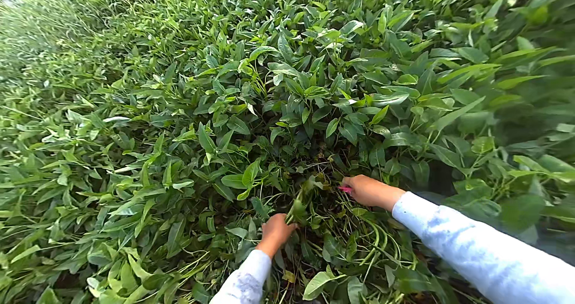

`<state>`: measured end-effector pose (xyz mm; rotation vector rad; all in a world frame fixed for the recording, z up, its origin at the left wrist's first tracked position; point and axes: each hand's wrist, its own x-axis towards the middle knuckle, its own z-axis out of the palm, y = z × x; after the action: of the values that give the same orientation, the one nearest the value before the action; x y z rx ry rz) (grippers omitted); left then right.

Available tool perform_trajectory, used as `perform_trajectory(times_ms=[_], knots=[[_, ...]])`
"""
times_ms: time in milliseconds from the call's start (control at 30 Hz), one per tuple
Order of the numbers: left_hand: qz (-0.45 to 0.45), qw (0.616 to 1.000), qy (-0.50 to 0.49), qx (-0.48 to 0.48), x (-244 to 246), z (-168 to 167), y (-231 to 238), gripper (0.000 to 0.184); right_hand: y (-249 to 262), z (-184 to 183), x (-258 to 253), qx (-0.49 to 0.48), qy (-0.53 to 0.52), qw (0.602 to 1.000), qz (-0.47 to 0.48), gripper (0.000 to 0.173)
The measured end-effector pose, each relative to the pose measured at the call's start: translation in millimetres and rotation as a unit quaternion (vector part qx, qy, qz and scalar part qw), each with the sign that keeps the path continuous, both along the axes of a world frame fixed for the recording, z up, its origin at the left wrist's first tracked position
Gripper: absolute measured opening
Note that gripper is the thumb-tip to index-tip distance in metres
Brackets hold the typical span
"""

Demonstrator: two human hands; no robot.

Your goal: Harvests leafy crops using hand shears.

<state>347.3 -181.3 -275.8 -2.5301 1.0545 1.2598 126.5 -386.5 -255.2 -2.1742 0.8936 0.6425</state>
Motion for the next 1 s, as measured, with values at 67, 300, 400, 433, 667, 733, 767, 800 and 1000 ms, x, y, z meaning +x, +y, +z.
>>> perform_trajectory(times_ms=[67, 300, 400, 433, 667, 733, 767, 800, 1000], knots=[[0.058, 0.998, 0.015, -0.02, 14.1, 16.6, 5.5, 0.06, 15.0, -8.6, 15.5, -0.062, -0.01, 0.997, -0.033, 0.033], [0.054, 0.997, 0.038, -0.05, 16.6, 29.6, -6.6, 0.039, 55.2, -22.7, 82.3, -0.015, 0.039, 0.997, -0.069, 0.027], [0.088, 0.995, 0.041, -0.008, 24.3, 36.7, -5.0, 0.05, 47.0, -17.4, 66.8, -0.028, 0.058, 0.996, -0.064, 0.024], [0.109, 0.993, 0.046, -0.02, 29.3, 38.4, -0.8, 0.051, 35.0, -19.2, 56.5, -0.032, 0.029, 0.998, -0.047, 0.026], [0.175, 0.965, 0.113, -0.157, 25.0, 91.4, 22.1, 0.052, 17.9, -4.1, -58.0, 0.089, -0.057, 0.983, -0.148, 0.026], [0.132, 0.972, 0.124, -0.151, 4.4, 91.8, 17.1, 0.051, 44.3, -14.4, -82.4, 0.134, -0.036, 0.972, -0.192, 0.032], [0.101, 0.974, 0.131, -0.153, -8.5, 87.1, 13.5, 0.05, 56.2, -20.9, -87.7, 0.153, -0.041, 0.962, -0.224, 0.035], [0.072, 0.976, 0.13, -0.159, -22.5, 79.5, 10.5, 0.05, 67.0, -27.0, -89.1, 0.166, -0.055, 0.95, -0.259, 0.036], [0.157, 0.931, 0.281, -0.175, -99.4, 43.0, 12.6, 0.043, 114.6, 7.3, -52.9, 0.245, -0.199, 0.863, -0.394, 0.038]])
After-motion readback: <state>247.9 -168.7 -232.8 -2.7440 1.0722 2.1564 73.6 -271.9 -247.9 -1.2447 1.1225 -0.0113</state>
